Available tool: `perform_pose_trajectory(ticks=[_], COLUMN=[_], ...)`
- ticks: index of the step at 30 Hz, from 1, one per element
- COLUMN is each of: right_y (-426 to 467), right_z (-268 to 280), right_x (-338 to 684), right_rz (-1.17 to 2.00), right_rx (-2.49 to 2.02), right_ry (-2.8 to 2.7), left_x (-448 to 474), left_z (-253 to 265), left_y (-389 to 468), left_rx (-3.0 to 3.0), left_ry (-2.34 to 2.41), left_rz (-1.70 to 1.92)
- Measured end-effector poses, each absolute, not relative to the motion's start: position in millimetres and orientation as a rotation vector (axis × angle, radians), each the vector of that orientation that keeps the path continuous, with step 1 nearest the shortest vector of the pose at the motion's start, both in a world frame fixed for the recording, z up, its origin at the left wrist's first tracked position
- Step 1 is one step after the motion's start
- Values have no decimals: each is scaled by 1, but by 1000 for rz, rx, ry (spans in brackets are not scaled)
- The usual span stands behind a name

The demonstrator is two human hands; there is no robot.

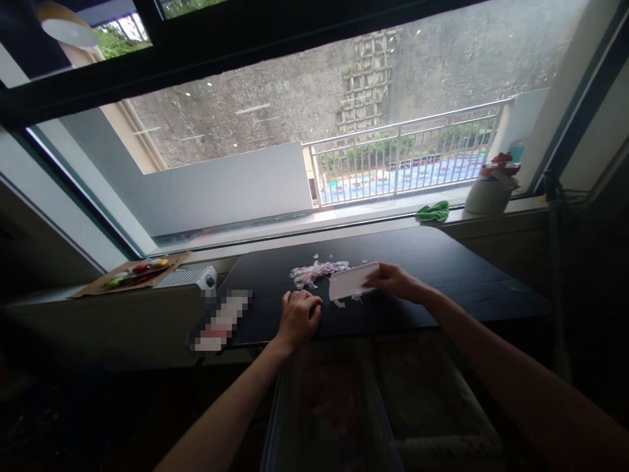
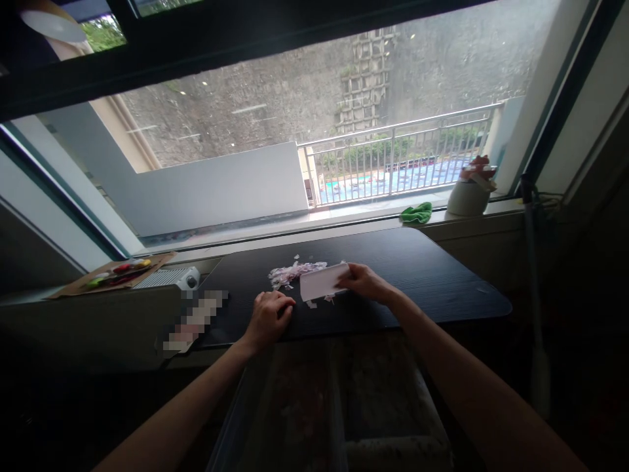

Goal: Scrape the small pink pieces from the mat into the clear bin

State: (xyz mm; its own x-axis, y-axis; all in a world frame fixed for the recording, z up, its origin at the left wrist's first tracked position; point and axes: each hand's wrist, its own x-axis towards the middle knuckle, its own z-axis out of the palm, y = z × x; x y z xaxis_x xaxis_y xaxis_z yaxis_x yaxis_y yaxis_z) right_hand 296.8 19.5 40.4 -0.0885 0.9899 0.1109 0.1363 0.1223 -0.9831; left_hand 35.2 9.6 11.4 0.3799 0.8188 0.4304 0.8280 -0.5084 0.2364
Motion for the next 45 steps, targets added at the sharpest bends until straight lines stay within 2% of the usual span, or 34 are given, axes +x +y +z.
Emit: perform_pose_trajectory(ticks=[6, 12, 28, 36, 45], right_y=[15, 26, 13, 8, -12], right_z=[42, 39, 45, 39, 50], right_x=[334, 324, 328, 374, 381], right_rz=[1087, 947, 1112, 1078, 1289], right_rx=[-1267, -1362, -1306, -1397, -1500], right_ry=[-1408, -1357, -1609, -1264, -1354], left_x=[38, 38, 38, 37, 36], left_z=[8, 5, 5, 6, 7], left_y=[4, 3, 2, 3, 2], left_rx=[-2514, -2473, -2453, -2456, -2448], left_ry=[-1460, -1417, -1416, -1381, -1341], left_rz=[-819, -827, -839, -829, -835])
